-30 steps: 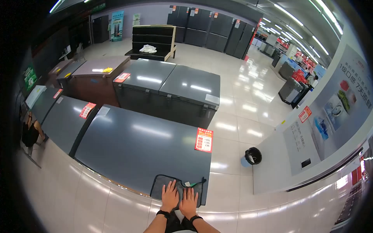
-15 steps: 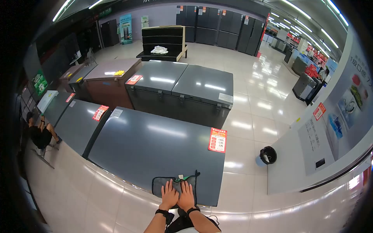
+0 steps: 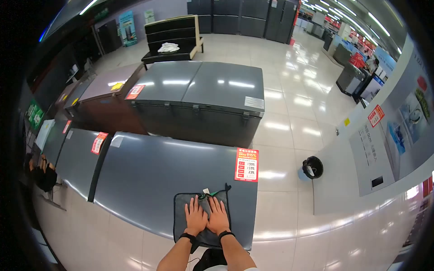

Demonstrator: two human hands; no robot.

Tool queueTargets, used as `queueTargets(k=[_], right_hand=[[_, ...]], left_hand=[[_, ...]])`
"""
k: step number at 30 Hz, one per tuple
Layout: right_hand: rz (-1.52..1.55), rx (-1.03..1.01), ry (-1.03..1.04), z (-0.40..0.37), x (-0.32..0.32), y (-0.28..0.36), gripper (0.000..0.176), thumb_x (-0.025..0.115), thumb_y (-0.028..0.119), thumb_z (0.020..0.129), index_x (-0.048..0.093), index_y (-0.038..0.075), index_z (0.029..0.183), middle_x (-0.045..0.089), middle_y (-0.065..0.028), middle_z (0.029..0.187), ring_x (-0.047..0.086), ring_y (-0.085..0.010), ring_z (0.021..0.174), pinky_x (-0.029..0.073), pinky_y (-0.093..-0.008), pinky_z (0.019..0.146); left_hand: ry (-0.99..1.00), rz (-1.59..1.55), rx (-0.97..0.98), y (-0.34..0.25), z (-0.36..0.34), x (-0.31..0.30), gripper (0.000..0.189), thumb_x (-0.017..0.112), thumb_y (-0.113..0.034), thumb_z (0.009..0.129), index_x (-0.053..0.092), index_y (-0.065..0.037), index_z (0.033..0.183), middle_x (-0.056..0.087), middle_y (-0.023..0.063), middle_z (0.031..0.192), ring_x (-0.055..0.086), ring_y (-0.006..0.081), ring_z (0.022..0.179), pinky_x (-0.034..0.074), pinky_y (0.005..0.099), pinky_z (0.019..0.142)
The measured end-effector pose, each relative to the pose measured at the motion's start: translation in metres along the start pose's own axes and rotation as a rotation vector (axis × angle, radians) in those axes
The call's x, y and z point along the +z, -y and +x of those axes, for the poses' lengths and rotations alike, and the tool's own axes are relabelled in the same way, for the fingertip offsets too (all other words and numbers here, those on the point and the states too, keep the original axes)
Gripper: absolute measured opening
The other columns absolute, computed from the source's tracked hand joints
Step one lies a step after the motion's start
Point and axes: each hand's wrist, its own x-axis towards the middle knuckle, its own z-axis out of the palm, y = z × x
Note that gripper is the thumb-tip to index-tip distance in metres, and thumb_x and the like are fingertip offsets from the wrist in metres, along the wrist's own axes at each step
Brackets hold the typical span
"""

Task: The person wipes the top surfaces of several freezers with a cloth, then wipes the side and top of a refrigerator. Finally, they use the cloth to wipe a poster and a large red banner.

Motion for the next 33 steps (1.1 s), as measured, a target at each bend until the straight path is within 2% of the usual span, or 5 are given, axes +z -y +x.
queueTargets(k=[6,11,22,26,33], right_hand=[[0.121,0.025,-0.149,0.052,0.003,-0.027,0.072,0.051,0.039,0.101,0.048,-0.004,0.159,0.031,-0.0152,0.176,0.023,-0.032,0.165,0.015,-0.0526,0.134],[0.134,0.04,-0.177,0.121,-0.013,-0.059,0.066,0.053,0.034,0.101,0.049,0.004,0.16,0.034,-0.015,0.174,0.025,-0.0319,0.164,0.016,-0.0532,0.133],[0.069,0.403,-0.299,0.241,-0.035,-0.101,0.071,0.051,0.035,0.105,0.036,0.007,0.168,0.031,-0.0147,0.176,0.025,-0.0319,0.164,0.013,-0.0557,0.133],[-0.007,0.465,-0.271,0.272,-0.041,-0.105,0.068,0.048,0.035,0.106,0.037,0.007,0.168,0.036,-0.0135,0.174,0.027,-0.032,0.163,0.013,-0.0577,0.133],[-0.015,0.439,-0.295,0.285,-0.035,-0.111,0.065,0.055,0.034,0.101,0.05,0.004,0.158,0.046,-0.0136,0.166,0.033,-0.0331,0.159,0.013,-0.0592,0.133]], left_hand=[[-0.002,0.029,0.059,-0.014,0.07,-0.017,0.063,0.052,-0.029,0.095,0.059,0.002,0.149,0.033,0.0149,0.176,0.025,0.0372,0.163,0.013,0.0626,0.131],[-0.006,0.099,0.061,-0.015,0.146,-0.015,0.061,0.052,-0.025,0.094,0.059,0.006,0.146,0.034,0.0154,0.175,0.025,0.037,0.163,0.014,0.062,0.131],[-0.104,0.06,0.112,-0.03,0.3,-0.012,0.055,0.049,-0.019,0.097,0.059,0.009,0.143,0.036,0.0146,0.174,0.028,0.0349,0.163,0.014,0.0573,0.132],[-0.102,0.05,0.094,-0.023,0.331,-0.009,0.053,0.048,-0.02,0.099,0.059,0.003,0.146,0.049,0.0129,0.165,0.034,0.034,0.159,0.015,0.0574,0.132],[-0.124,-0.022,0.147,-0.019,0.351,-0.009,0.037,0.056,-0.024,0.096,0.072,-0.002,0.121,0.069,0.0127,0.131,0.053,0.033,0.138,0.025,0.0587,0.127]])
